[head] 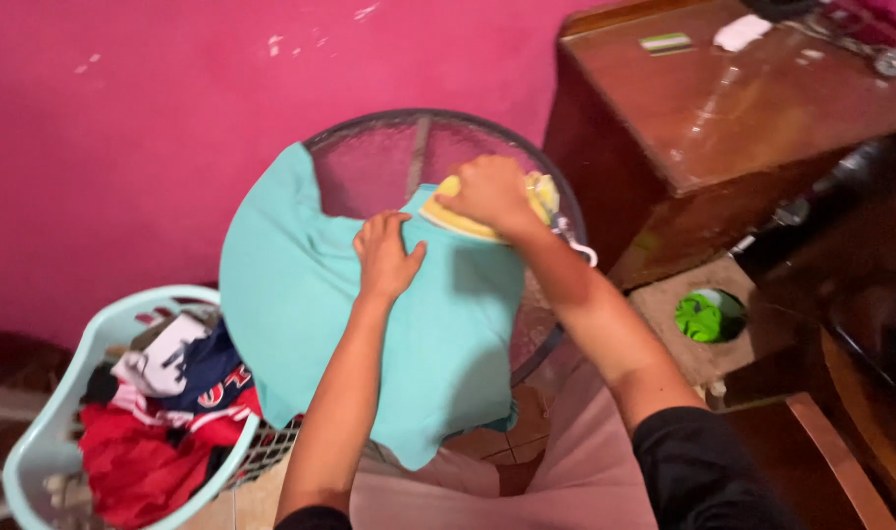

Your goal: The person irons a light blue t-shirt on a round glass table. They use a yellow iron to smooth the fabric, frequently adjusting the shirt's position and folding it into a smaller rectangle.

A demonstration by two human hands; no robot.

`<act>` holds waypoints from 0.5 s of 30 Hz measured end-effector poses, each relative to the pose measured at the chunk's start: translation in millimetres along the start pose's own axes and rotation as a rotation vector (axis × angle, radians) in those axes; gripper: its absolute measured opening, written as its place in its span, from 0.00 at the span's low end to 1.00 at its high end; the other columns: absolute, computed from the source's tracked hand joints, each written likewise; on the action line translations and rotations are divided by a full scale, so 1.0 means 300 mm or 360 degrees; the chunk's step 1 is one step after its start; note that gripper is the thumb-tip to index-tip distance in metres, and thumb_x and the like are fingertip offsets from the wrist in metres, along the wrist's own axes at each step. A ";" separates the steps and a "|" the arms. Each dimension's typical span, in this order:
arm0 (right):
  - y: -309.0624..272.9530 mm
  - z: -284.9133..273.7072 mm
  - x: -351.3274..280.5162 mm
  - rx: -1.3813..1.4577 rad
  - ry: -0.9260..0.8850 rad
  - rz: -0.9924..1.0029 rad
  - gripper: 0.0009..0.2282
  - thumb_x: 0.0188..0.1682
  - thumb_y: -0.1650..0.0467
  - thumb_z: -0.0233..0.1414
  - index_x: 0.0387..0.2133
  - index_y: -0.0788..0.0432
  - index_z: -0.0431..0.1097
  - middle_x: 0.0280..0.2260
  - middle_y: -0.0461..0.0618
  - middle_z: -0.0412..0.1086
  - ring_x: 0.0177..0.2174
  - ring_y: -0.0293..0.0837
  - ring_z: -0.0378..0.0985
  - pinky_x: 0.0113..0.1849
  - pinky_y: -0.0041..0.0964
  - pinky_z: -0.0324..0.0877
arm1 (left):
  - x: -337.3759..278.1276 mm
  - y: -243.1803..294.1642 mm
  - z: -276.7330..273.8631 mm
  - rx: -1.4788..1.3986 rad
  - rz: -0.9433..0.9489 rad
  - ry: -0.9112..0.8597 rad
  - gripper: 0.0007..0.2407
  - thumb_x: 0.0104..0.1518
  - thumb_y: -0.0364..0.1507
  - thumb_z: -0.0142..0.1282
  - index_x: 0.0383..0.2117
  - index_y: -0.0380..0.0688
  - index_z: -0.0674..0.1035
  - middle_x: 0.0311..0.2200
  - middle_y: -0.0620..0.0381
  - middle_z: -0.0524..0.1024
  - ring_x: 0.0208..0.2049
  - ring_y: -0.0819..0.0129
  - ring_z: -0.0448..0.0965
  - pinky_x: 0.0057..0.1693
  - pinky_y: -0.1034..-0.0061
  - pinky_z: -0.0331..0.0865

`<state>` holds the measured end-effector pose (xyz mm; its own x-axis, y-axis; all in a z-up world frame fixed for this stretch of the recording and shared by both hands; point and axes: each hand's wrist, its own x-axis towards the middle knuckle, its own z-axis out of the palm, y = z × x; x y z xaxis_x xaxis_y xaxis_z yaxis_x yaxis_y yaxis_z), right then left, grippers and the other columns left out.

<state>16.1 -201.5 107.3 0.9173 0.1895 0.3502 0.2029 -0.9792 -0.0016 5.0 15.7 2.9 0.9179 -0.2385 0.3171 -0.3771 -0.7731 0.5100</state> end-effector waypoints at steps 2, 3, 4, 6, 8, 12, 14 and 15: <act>-0.004 0.017 0.025 -0.0016 0.0008 -0.0012 0.31 0.43 0.41 0.47 0.27 0.55 0.80 0.25 0.59 0.78 0.31 0.61 0.84 0.33 0.55 0.77 | -0.001 -0.022 -0.010 0.0047 -0.0065 -0.0012 0.20 0.55 0.41 0.62 0.53 0.55 0.74 0.56 0.60 0.68 0.64 0.63 0.61 0.68 0.55 0.49; 0.010 0.021 0.028 -0.0046 0.0021 0.0015 0.34 0.42 0.39 0.46 0.27 0.58 0.80 0.24 0.61 0.77 0.30 0.63 0.83 0.33 0.56 0.76 | 0.000 -0.019 -0.004 0.0083 -0.0095 -0.0042 0.19 0.57 0.43 0.60 0.53 0.55 0.74 0.55 0.60 0.68 0.63 0.64 0.61 0.69 0.55 0.47; 0.003 0.008 0.027 -0.0049 0.0011 -0.0003 0.34 0.42 0.39 0.46 0.27 0.58 0.80 0.24 0.61 0.77 0.30 0.63 0.83 0.33 0.56 0.76 | 0.004 -0.031 -0.012 0.0075 -0.0113 -0.0037 0.19 0.57 0.43 0.60 0.53 0.55 0.74 0.55 0.60 0.68 0.63 0.64 0.61 0.69 0.55 0.47; 0.000 -0.015 0.015 -0.0025 0.0047 -0.0086 0.30 0.43 0.42 0.50 0.29 0.56 0.81 0.24 0.62 0.77 0.31 0.63 0.83 0.34 0.56 0.76 | 0.009 -0.047 -0.015 0.0192 -0.0094 0.0025 0.17 0.61 0.42 0.55 0.55 0.57 0.74 0.51 0.58 0.69 0.62 0.61 0.62 0.67 0.51 0.49; 0.011 -0.006 -0.003 -0.0050 -0.0005 -0.0155 0.30 0.38 0.39 0.50 0.29 0.50 0.80 0.24 0.60 0.77 0.31 0.61 0.83 0.34 0.55 0.76 | -0.001 -0.062 -0.026 0.0216 -0.0172 0.0023 0.17 0.60 0.40 0.55 0.56 0.58 0.74 0.57 0.55 0.65 0.65 0.59 0.59 0.68 0.51 0.47; 0.029 -0.003 0.013 -0.0136 0.0013 -0.0051 0.29 0.39 0.39 0.51 0.30 0.48 0.79 0.24 0.59 0.77 0.30 0.60 0.83 0.33 0.54 0.77 | 0.002 -0.085 -0.040 0.0251 -0.0395 -0.0039 0.19 0.63 0.43 0.52 0.60 0.59 0.73 0.68 0.50 0.58 0.71 0.58 0.52 0.71 0.50 0.39; 0.053 0.032 0.039 -0.0154 0.0053 0.0041 0.27 0.41 0.41 0.52 0.32 0.49 0.78 0.25 0.58 0.77 0.30 0.60 0.83 0.32 0.55 0.77 | -0.014 -0.063 -0.054 0.0294 -0.0446 -0.0085 0.21 0.64 0.45 0.47 0.62 0.58 0.71 0.70 0.49 0.56 0.72 0.57 0.50 0.72 0.51 0.37; 0.061 0.044 0.064 -0.0168 0.0104 0.0129 0.25 0.43 0.43 0.54 0.33 0.51 0.77 0.25 0.57 0.77 0.29 0.60 0.83 0.32 0.57 0.76 | -0.012 -0.055 -0.073 0.0343 -0.0496 -0.0123 0.23 0.66 0.48 0.43 0.64 0.56 0.69 0.71 0.48 0.54 0.73 0.57 0.48 0.73 0.52 0.36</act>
<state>41.9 -214.9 101.7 0.9042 0.1076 0.4133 0.0886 -0.9939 0.0650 5.1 42.1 10.9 0.9941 -0.0100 0.1084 -0.0518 -0.9194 0.3900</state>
